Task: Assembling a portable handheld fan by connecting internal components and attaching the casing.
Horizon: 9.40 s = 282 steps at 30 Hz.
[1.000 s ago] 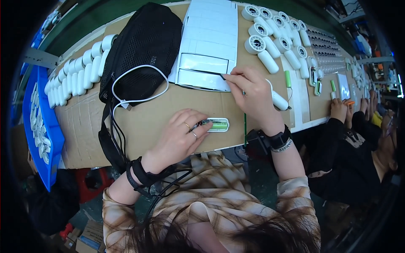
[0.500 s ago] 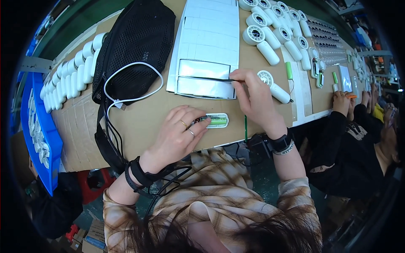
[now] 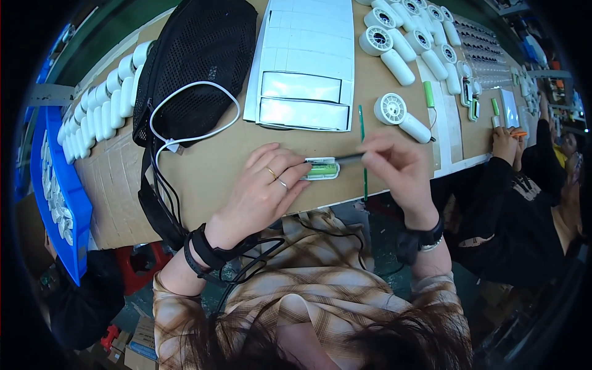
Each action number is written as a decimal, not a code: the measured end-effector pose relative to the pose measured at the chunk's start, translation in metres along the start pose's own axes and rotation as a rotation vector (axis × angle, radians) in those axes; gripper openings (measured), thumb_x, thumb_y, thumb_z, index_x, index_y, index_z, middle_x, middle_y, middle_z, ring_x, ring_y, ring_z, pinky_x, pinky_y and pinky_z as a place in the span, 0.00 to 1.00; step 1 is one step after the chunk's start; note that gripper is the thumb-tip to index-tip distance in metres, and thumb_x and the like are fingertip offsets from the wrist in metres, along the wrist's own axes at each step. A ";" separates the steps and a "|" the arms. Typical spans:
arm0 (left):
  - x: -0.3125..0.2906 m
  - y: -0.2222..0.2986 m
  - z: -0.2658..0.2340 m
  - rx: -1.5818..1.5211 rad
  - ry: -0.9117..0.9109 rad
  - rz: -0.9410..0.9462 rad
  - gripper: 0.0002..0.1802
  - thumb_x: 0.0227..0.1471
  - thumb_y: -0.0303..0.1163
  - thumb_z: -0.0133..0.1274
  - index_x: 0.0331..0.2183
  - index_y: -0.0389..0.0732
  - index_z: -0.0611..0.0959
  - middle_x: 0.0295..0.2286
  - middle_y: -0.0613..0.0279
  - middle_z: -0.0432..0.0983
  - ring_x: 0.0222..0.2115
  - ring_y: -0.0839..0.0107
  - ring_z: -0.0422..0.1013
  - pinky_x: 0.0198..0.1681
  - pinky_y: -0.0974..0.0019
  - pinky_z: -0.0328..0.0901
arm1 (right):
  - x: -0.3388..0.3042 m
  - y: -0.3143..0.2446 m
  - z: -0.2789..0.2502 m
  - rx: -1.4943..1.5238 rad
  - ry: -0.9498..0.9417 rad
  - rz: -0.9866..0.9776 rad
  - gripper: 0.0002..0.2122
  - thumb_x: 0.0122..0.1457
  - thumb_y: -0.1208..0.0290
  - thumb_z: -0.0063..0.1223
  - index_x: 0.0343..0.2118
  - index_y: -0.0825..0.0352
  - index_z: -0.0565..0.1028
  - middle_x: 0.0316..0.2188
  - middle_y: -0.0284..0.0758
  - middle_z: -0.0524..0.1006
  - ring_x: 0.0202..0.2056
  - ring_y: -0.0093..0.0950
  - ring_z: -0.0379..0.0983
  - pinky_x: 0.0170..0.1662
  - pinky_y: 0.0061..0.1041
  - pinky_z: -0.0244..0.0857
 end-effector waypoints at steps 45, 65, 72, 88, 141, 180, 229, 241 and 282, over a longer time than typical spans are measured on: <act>-0.004 0.001 0.005 0.051 -0.022 0.043 0.24 0.34 0.20 0.59 0.40 0.43 0.78 0.35 0.59 0.71 0.37 0.62 0.68 0.46 0.54 0.63 | -0.018 0.034 0.033 -0.189 0.151 0.150 0.04 0.52 0.82 0.53 0.32 0.73 0.74 0.28 0.35 0.77 0.28 0.17 0.74 0.32 0.14 0.69; -0.003 0.003 0.006 0.080 -0.036 0.050 0.28 0.30 0.18 0.56 0.41 0.44 0.80 0.35 0.58 0.69 0.38 0.61 0.67 0.46 0.54 0.63 | -0.014 -0.010 0.049 -0.786 0.177 -0.298 0.05 0.47 0.82 0.56 0.28 0.70 0.76 0.22 0.36 0.74 0.21 0.25 0.73 0.24 0.20 0.66; -0.004 0.004 0.008 0.086 -0.037 0.045 0.29 0.30 0.18 0.56 0.42 0.44 0.79 0.36 0.58 0.68 0.38 0.61 0.67 0.46 0.55 0.63 | -0.019 -0.012 0.043 -0.785 0.163 -0.400 0.09 0.44 0.81 0.58 0.31 0.68 0.77 0.27 0.35 0.74 0.27 0.28 0.72 0.29 0.23 0.68; -0.003 0.005 0.010 0.151 -0.048 0.023 0.29 0.32 0.19 0.57 0.43 0.44 0.78 0.35 0.58 0.68 0.37 0.61 0.67 0.45 0.54 0.62 | -0.024 -0.002 0.044 -0.822 0.022 -0.595 0.12 0.41 0.81 0.60 0.33 0.68 0.77 0.35 0.37 0.74 0.34 0.33 0.72 0.35 0.26 0.68; -0.002 -0.008 0.006 -0.011 0.007 -0.109 0.20 0.38 0.25 0.59 0.37 0.36 0.73 0.42 0.51 0.66 0.37 0.55 0.67 0.41 0.58 0.62 | 0.011 0.002 0.055 -0.787 -0.252 -0.418 0.12 0.42 0.73 0.61 0.33 0.63 0.74 0.27 0.33 0.66 0.31 0.32 0.63 0.34 0.28 0.58; -0.002 0.001 0.003 0.036 0.059 0.018 0.25 0.35 0.18 0.59 0.41 0.38 0.76 0.39 0.53 0.70 0.38 0.55 0.69 0.40 0.57 0.65 | 0.004 0.001 0.044 -0.652 -0.014 -0.539 0.09 0.40 0.78 0.64 0.27 0.67 0.76 0.25 0.33 0.70 0.27 0.28 0.67 0.28 0.24 0.61; -0.011 0.007 -0.015 -1.346 0.226 -0.487 0.29 0.54 0.24 0.46 0.55 0.37 0.52 0.47 0.58 0.62 0.47 0.73 0.62 0.48 0.67 0.61 | -0.036 -0.094 0.080 -0.808 0.152 -0.741 0.21 0.35 0.81 0.63 0.38 0.65 0.75 0.28 0.35 0.73 0.27 0.29 0.70 0.27 0.23 0.64; -0.015 0.009 -0.027 -1.358 0.214 -0.423 0.31 0.54 0.23 0.45 0.56 0.37 0.51 0.49 0.59 0.59 0.50 0.72 0.58 0.51 0.65 0.58 | -0.038 -0.105 0.092 -0.792 0.164 -0.800 0.23 0.34 0.79 0.65 0.39 0.66 0.74 0.25 0.34 0.71 0.23 0.28 0.67 0.24 0.22 0.62; -0.028 -0.007 -0.001 -0.677 -0.268 -0.586 0.23 0.49 0.21 0.48 0.48 0.35 0.66 0.36 0.59 0.70 0.39 0.73 0.66 0.42 0.72 0.61 | -0.025 0.017 -0.326 -1.054 1.155 0.340 0.18 0.51 0.63 0.52 0.45 0.63 0.70 0.34 0.42 0.75 0.37 0.38 0.73 0.39 0.34 0.65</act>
Point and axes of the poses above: each hand's wrist, its own x-axis towards the middle knuckle, its own z-axis out of the palm, y = z × x, the point moved 8 cm from there along x, towards the middle knuckle
